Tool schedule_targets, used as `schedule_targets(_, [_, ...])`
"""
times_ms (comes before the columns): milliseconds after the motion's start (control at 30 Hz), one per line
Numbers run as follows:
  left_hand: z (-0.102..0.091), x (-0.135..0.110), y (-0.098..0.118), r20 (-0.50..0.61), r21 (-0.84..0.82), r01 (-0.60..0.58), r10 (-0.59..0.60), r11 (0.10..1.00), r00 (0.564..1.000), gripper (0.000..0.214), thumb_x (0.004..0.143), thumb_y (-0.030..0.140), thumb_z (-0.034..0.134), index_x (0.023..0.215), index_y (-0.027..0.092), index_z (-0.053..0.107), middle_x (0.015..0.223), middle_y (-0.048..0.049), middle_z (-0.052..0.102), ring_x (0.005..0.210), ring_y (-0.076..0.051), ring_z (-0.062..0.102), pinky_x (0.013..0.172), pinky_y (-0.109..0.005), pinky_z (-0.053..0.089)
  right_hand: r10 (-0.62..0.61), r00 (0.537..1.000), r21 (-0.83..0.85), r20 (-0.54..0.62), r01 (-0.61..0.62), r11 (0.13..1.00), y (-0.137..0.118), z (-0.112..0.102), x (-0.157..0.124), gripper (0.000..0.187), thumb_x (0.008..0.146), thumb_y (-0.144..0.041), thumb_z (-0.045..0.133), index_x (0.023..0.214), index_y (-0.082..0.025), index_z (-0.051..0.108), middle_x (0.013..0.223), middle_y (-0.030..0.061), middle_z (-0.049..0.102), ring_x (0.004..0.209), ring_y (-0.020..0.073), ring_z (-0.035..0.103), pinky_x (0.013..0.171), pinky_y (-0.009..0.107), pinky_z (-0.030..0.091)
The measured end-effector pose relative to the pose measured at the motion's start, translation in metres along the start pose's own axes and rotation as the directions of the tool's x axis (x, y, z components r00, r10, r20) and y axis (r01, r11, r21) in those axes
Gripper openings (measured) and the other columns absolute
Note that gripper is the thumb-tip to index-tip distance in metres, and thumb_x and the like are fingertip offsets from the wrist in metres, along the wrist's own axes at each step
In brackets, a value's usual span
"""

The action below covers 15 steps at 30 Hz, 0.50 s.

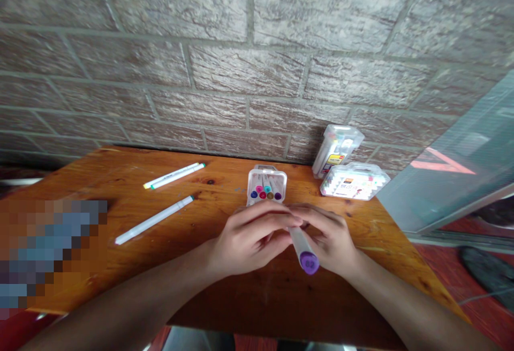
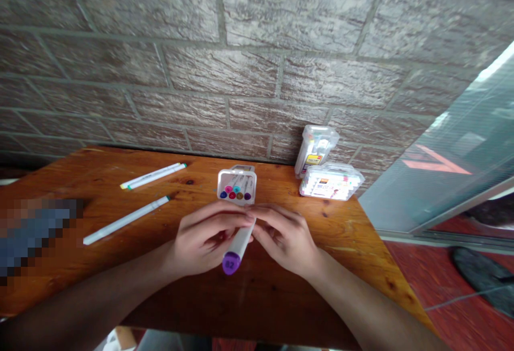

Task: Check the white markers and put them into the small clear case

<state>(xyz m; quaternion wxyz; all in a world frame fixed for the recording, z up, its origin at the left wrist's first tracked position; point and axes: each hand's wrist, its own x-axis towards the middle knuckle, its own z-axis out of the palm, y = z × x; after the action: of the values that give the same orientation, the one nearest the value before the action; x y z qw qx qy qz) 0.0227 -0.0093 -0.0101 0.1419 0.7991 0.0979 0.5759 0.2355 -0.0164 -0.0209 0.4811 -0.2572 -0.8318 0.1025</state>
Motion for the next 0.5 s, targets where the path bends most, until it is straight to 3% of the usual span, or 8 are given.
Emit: schedule_targets(500, [-0.0003, -0.0013, -0.0006, 0.000, -0.002, -0.008, 0.008, 1.000, 1.000, 0.032, 0.085, 0.000, 0.080, 0.115, 0.009, 0.074, 0.109, -0.0144, 0.077, 0.094, -0.016, 0.077, 0.088, -0.023, 0.064, 0.009, 1.000, 0.002, 0.003, -0.009, 1.000, -0.0001, -0.0001, -0.0003, 0.033, 0.096, -0.012, 0.074, 0.126, -0.024, 0.073, 0.110, 0.0095, 0.082, 0.097, 0.0201, 0.081, 0.084, 0.023, 0.065])
